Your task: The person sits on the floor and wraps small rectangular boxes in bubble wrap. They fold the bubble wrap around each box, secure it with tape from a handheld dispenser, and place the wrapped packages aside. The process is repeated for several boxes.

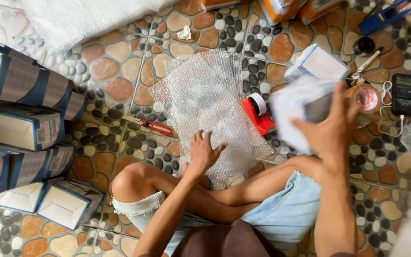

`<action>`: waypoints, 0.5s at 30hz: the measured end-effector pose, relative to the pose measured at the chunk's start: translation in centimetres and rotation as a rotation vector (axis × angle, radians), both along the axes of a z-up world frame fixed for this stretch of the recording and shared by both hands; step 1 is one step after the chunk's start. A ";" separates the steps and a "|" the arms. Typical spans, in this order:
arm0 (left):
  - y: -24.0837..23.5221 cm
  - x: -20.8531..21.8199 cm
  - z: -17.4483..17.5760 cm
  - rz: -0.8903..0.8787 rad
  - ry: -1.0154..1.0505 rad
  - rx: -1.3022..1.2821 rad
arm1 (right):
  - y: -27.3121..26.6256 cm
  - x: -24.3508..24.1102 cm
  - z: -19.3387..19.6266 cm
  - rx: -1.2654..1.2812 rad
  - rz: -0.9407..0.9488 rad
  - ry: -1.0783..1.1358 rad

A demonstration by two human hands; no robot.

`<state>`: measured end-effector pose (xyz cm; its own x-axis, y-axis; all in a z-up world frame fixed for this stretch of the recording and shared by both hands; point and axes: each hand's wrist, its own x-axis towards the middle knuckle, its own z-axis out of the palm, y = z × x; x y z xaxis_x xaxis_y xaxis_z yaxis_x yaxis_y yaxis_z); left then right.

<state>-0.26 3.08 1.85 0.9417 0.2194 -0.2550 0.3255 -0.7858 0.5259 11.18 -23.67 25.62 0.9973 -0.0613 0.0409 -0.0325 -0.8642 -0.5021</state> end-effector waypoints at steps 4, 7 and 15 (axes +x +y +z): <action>-0.9 0.1 -7.5 -0.114 0.187 0.348 | -5.8 5.3 -2.7 -0.245 -0.283 0.092; 2.1 1.8 -10.8 -0.170 0.177 0.460 | -10.9 8.2 -7.6 -0.307 -0.345 0.374; 11.5 -1.4 10.0 0.278 -0.262 0.298 | -21.1 11.7 -21.2 0.025 -0.043 0.193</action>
